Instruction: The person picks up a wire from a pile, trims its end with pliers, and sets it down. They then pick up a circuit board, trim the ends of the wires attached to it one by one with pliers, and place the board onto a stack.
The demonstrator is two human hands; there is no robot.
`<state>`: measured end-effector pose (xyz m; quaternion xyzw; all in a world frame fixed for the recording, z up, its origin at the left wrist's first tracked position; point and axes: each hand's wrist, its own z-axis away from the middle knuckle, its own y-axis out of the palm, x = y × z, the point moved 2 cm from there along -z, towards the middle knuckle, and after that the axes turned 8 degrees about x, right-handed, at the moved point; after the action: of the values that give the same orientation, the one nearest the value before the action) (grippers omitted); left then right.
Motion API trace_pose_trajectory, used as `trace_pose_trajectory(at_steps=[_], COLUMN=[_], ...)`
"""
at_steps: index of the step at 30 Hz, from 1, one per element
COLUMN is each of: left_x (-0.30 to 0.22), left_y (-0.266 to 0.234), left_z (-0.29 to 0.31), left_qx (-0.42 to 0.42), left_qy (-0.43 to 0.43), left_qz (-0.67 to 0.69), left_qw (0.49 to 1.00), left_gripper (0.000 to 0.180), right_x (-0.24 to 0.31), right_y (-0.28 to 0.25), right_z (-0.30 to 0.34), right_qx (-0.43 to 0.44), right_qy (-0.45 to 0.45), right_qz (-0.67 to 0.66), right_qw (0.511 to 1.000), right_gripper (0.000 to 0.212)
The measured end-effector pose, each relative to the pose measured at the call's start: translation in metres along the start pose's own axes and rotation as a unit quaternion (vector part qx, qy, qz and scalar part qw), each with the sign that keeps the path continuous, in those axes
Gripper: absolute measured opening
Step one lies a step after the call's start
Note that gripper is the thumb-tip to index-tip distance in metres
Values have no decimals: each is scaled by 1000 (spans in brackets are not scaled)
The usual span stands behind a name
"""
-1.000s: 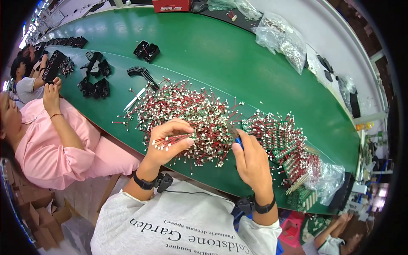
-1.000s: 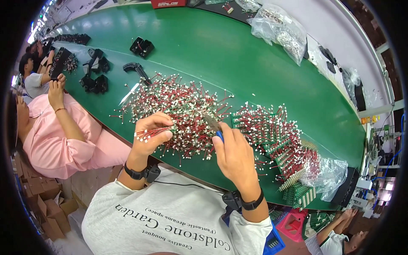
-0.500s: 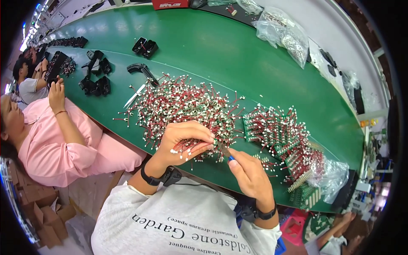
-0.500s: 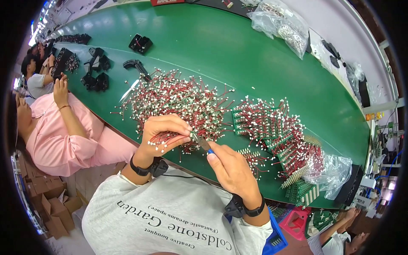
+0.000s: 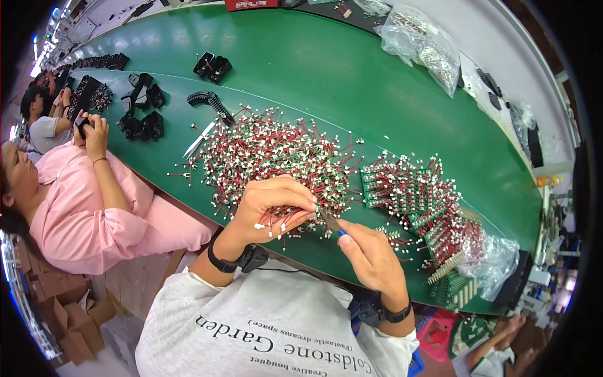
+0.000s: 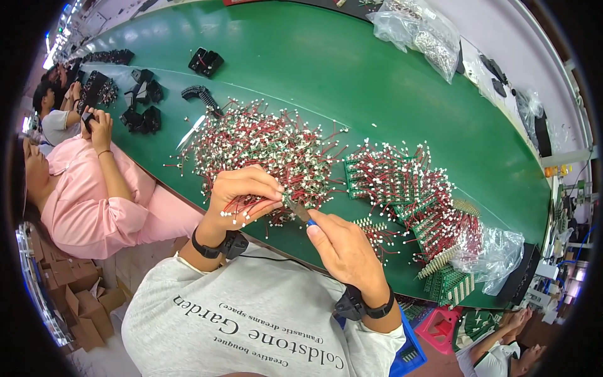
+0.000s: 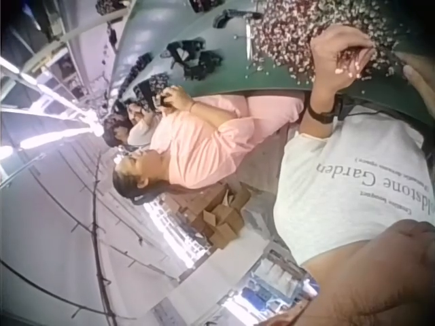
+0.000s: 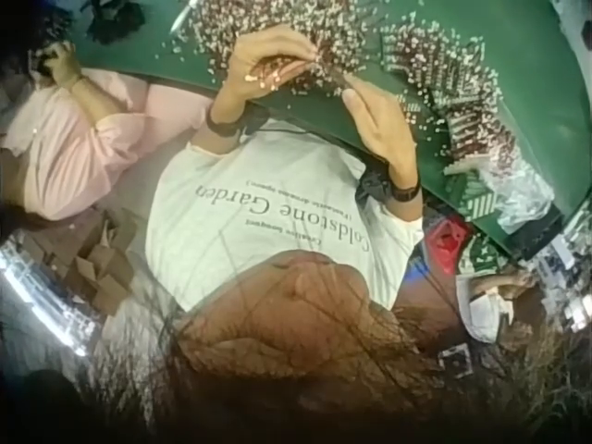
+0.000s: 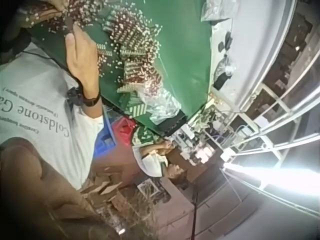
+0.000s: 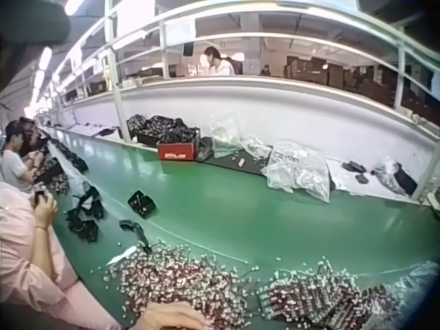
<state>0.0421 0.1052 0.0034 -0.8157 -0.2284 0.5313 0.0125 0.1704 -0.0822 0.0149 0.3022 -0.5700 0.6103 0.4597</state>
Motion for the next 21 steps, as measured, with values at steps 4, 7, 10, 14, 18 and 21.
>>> trace_pose_trajectory(at_steps=[4, 7, 10, 14, 18, 21], left_x=[10, 19, 27, 35, 35, 23], left_y=[-4, -3, -1, -7, -19, -24], left_z=[4, 8, 14, 22, 30, 26], left_qx=[0, -3, -10, -71, -111, -131], left_qy=[-3, -23, -39, -67, -96, -87], left_qz=[31, 151, 255, 377, 259, 123], left_qw=[999, 988, 966, 921, 955, 980], left_gripper=[18, 15, 10, 12, 16, 20], right_x=[-6, -20, -25, -26, -12, -5], right_y=[1, 11, 22, 13, -6, -2], right_z=[-5, -8, -11, -16, -26, -28], right_qx=[76, 129, 138, 97, -68, -121], right_qy=[47, 63, 59, 45, 11, 25], right_qz=[-119, -267, -359, -427, 19, 208], right_qw=[989, 953, 921, 898, 997, 970], right_gripper=[36, 45, 49, 52, 38, 35])
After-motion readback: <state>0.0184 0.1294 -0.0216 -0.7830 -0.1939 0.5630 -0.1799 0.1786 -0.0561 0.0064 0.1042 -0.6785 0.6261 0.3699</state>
